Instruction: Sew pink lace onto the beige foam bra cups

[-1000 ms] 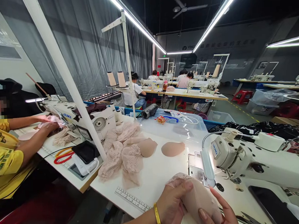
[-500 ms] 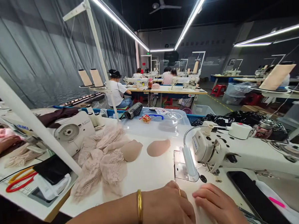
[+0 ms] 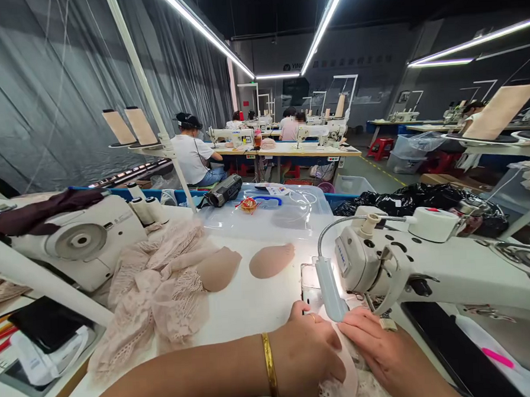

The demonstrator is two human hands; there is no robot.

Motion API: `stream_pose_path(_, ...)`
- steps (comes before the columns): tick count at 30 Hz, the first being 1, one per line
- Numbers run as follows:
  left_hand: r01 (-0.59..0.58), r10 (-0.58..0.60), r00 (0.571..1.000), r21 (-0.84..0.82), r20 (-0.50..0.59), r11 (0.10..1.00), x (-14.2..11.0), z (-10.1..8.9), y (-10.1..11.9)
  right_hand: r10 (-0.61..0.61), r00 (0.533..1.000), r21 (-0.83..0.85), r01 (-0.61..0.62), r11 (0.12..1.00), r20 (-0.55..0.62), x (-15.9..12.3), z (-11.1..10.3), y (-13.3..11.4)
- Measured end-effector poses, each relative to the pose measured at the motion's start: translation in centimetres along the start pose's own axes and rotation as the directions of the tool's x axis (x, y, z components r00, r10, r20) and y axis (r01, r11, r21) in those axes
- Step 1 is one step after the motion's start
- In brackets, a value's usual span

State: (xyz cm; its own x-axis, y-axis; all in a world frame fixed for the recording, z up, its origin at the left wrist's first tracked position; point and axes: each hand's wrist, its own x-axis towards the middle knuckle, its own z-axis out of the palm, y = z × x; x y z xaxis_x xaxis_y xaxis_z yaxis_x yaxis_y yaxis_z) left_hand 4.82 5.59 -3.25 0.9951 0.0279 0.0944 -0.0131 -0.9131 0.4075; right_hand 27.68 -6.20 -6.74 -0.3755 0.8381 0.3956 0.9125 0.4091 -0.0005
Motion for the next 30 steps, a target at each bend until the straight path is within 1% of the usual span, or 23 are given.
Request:
stream_pose_path(5,0.06,-0.061,0.998,-0.044,-0.009,0.997,0.3,1.0,0.1,0.064,0.997,-0.051,-0.066,0.996,-0.049,-0.2,0.8,0.5)
stream_pose_path(10,0.08,-0.081,0.997,-0.077,-0.018,0.994,0.4,1.1,0.0,0.092,0.995,-0.038,-0.094,0.995,-0.044,-0.6,1.6,0.9)
stream_pose_path(14,0.104,-0.101,0.994,-0.057,0.045,0.993,0.4,0.4,0.4,0.118,0.992,-0.03,-0.119,0.992,-0.048,-0.9,1.8,1.1)
stream_pose_path(18,0.123,-0.119,0.985,-0.023,0.126,0.992,0.6,-0.4,0.9,0.063,0.996,-0.116,-0.07,0.991,-0.06,-1.0,1.7,1.2)
stream_pose_path(22,0.117,-0.114,0.98,-0.007,0.162,0.993,0.8,-0.9,0.7,0.049,0.998,-0.132,-0.054,0.99,-0.035,-1.0,1.7,1.2)
stream_pose_path(26,0.089,-0.087,0.988,-0.013,0.126,0.996,1.1,-1.4,-0.2,0.063,0.995,-0.147,-0.073,0.986,-0.074,-1.0,2.0,1.1)
stream_pose_path(28,0.051,-0.049,0.995,-0.022,0.083,0.998,1.3,-1.6,-0.8,0.069,0.994,-0.141,-0.081,0.987,-0.084,-1.1,2.1,1.2)
stream_pose_path(30,0.004,-0.005,0.999,0.002,0.054,1.0,1.6,-1.8,-1.5,0.061,0.995,-0.131,-0.072,0.989,-0.083,-1.2,2.1,1.3)
